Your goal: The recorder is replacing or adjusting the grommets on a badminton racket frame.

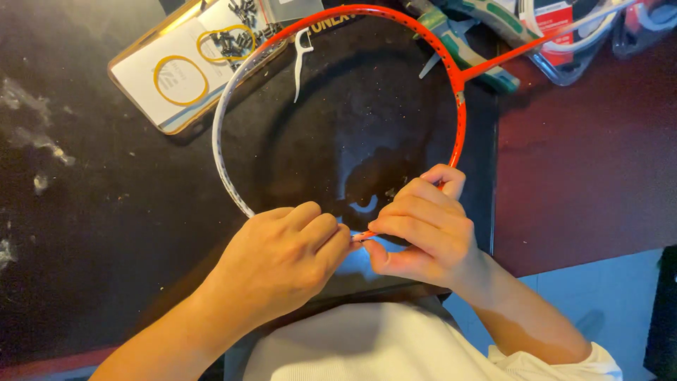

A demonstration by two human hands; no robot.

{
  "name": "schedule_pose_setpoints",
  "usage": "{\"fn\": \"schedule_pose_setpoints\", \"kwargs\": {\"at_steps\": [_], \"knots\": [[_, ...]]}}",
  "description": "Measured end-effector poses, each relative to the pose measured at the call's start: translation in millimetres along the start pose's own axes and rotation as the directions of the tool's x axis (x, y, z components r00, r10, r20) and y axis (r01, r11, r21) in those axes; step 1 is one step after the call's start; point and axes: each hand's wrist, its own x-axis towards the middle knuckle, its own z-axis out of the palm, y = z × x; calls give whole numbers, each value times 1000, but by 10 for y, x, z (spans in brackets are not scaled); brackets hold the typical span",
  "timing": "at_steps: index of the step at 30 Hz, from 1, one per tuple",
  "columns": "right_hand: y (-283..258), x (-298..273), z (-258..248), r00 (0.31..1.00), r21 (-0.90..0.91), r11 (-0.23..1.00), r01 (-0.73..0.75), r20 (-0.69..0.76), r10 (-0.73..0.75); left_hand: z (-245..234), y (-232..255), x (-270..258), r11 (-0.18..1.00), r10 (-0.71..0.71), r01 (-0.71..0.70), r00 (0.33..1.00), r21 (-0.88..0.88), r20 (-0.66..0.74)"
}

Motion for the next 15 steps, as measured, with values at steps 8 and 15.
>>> {"fn": "schedule_pose_setpoints", "kwargs": {"at_steps": [8, 15], "knots": [[75, 20, -185, 995, 82, 995, 54, 84, -61, -17, -46, 19, 999, -37, 38, 999, 18, -37], [20, 231, -369, 994, -23, 996, -89, 64, 91, 51, -57, 6, 999, -42, 43, 995, 14, -94]]}}
